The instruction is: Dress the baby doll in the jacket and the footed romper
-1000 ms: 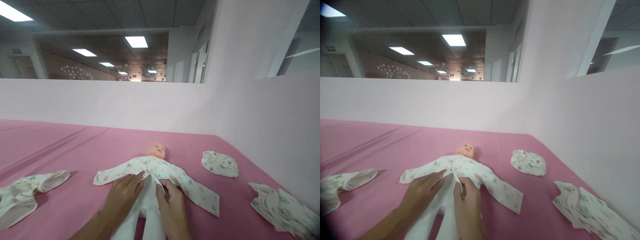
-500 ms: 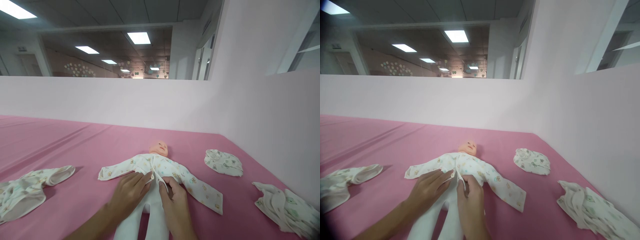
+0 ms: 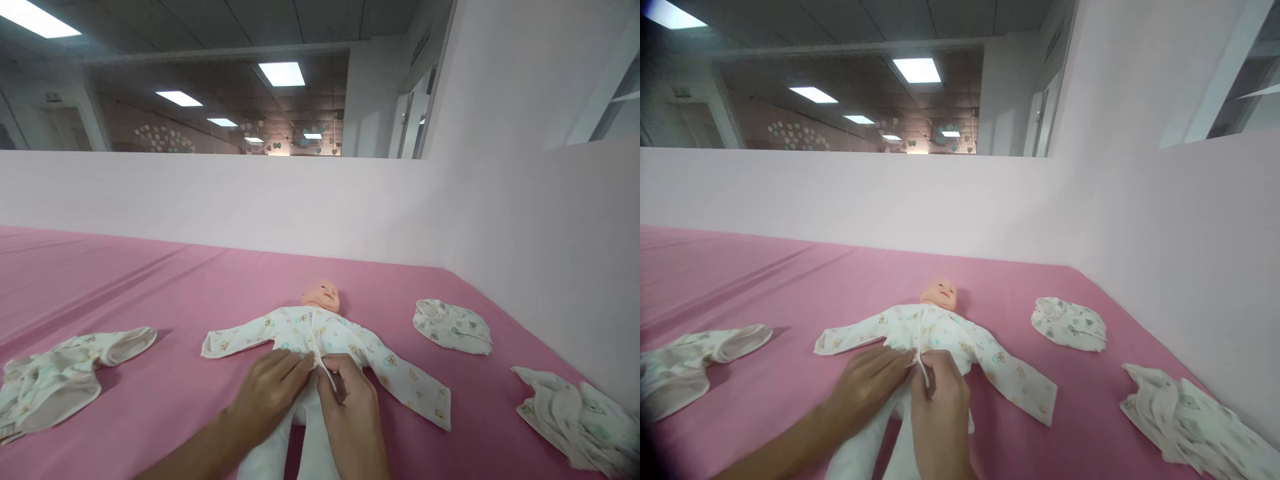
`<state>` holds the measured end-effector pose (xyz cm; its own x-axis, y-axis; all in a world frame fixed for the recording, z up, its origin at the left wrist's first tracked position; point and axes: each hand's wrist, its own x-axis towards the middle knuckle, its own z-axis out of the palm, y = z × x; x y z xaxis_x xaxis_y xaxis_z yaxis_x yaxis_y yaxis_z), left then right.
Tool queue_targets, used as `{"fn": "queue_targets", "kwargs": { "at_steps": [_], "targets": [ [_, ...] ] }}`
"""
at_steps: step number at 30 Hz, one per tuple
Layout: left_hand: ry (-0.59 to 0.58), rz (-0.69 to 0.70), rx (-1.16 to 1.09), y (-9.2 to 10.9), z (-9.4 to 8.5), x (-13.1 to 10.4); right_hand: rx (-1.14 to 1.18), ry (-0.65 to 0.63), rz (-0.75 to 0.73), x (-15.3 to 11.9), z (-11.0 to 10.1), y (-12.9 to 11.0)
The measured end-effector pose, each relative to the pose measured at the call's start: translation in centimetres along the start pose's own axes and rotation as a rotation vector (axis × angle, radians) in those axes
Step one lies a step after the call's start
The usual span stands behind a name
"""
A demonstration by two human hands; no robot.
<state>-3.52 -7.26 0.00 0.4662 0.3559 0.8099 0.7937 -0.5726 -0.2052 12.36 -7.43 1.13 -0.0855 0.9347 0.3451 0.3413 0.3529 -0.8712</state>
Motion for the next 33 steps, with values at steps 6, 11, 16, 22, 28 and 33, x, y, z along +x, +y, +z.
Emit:
{"fn": "queue_targets", "kwargs": {
  "at_steps": [6, 11, 16, 22, 28, 33],
  "targets": [
    [-0.04, -0.042, -0.064, 0.1, 0.2, -0.3, -0.012, 0.035, -0.198, -0.3, 0.3, -0.1],
    [-0.055, -0.086, -0.108, 0.0, 0.6, -0.9, -0.114, 0.059, -0.388, -0.6, 0.5, -0.1],
    [-0.149, -0.305, -0.302, 0.0, 0.7, -1.1, -0.236, 0.101, -0.491, -0.9, 0.8, 0.7],
    [-0.388, -0.706, -0.661, 0.1, -1.1, 0.6, -0.304, 0.1, -0.513, -1.0, 0.9, 1.2],
    [-0.439, -0.788, -0.655, 0.1, -1.5, 1.2, -0.325, 0.084, -0.543, -0.9, 1.0, 1.4],
    [-0.417, -0.866, -0.73, 0.2, -1.4, 1.1, -0.251, 0.054, -0.471, -1.0, 1.0, 1.4]
  ]
}}
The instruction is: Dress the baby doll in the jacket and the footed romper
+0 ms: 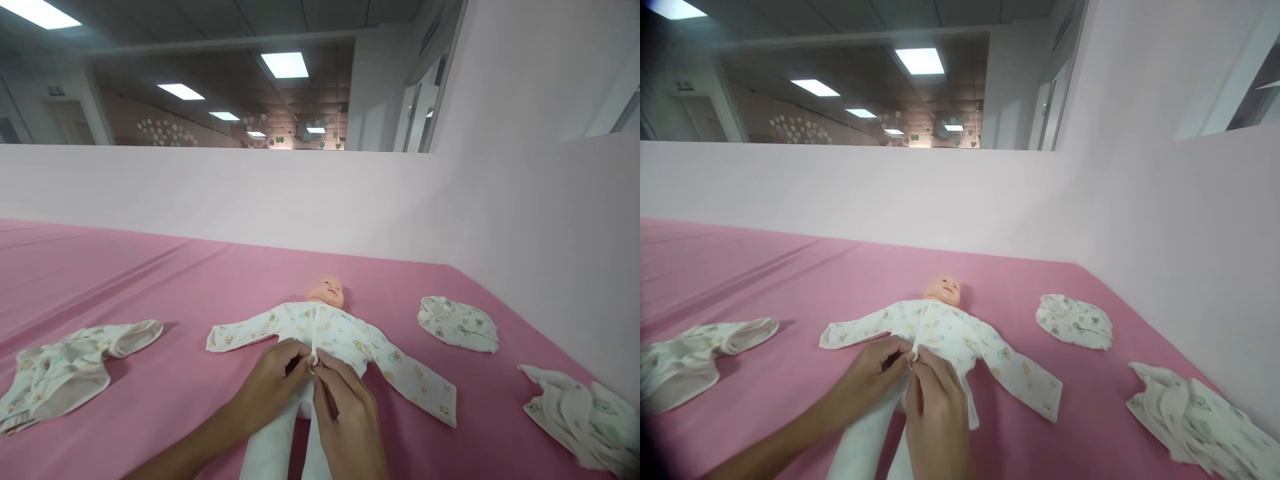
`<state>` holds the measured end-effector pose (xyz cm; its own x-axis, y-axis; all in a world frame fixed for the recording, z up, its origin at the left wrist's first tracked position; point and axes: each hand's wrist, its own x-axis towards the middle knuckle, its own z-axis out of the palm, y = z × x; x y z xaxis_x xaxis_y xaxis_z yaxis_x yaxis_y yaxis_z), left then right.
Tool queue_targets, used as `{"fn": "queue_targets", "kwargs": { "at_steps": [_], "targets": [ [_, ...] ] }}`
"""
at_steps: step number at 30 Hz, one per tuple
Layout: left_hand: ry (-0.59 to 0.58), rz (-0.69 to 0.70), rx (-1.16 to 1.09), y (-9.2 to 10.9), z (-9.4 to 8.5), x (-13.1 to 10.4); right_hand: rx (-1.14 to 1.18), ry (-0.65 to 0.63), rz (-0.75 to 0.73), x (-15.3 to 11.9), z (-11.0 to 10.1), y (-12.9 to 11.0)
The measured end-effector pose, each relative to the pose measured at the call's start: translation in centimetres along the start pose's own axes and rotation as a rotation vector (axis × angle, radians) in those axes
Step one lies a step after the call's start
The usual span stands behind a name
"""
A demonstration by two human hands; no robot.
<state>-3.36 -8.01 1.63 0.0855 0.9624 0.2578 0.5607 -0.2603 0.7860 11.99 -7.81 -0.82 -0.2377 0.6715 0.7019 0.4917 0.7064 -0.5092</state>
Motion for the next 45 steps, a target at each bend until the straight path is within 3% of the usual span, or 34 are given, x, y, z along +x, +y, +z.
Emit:
{"fn": "queue_targets", "kwargs": {
  "at_steps": [4, 17, 21, 26, 29, 31, 33, 38, 41, 45],
  "targets": [
    [0.002, -0.053, -0.111, 0.1, 0.0, -0.1, 0.044, -0.007, 0.147, 0.0, -0.1, -0.1],
    [-0.092, -0.117, -0.26, 0.5, -0.8, -0.1, 0.092, -0.078, 0.099, 0.6, -0.6, -0.4],
    [-0.188, -0.124, -0.295, 0.8, -1.8, -0.4, 0.101, -0.092, 0.142, 0.5, -0.7, -0.1],
    [-0.352, -0.25, -0.449, 0.8, -3.6, -0.4, 0.146, -0.098, 0.237, 1.0, -1.4, 0.6],
    [-0.489, -0.23, -0.594, 0.7, -4.2, -0.4, 0.132, -0.1, 0.256, 1.3, -1.6, 0.8],
    [-0.517, -0.201, -0.62, 0.8, -4.5, -0.4, 0.128, -0.116, 0.237, 1.2, -1.5, 0.8],
    [-0.441, -0.185, -0.562, 1.0, -4.7, -0.4, 0.087, -0.138, 0.183, 0.8, -1.4, 0.9],
    [-0.008, -0.122, -0.116, -0.6, -4.3, 0.3, -0.175, -0.078, 0.024, -0.5, -1.5, 2.5],
    [0.128, -0.081, 0.177, -2.6, -3.5, 1.0, -0.198, -0.024, 0.114, -1.3, -2.0, 3.5],
    [0.124, -0.106, 0.325, -4.0, -2.8, 1.3, -0.142, 0.02, 0.351, -3.0, -1.8, 3.7]
  ]
}}
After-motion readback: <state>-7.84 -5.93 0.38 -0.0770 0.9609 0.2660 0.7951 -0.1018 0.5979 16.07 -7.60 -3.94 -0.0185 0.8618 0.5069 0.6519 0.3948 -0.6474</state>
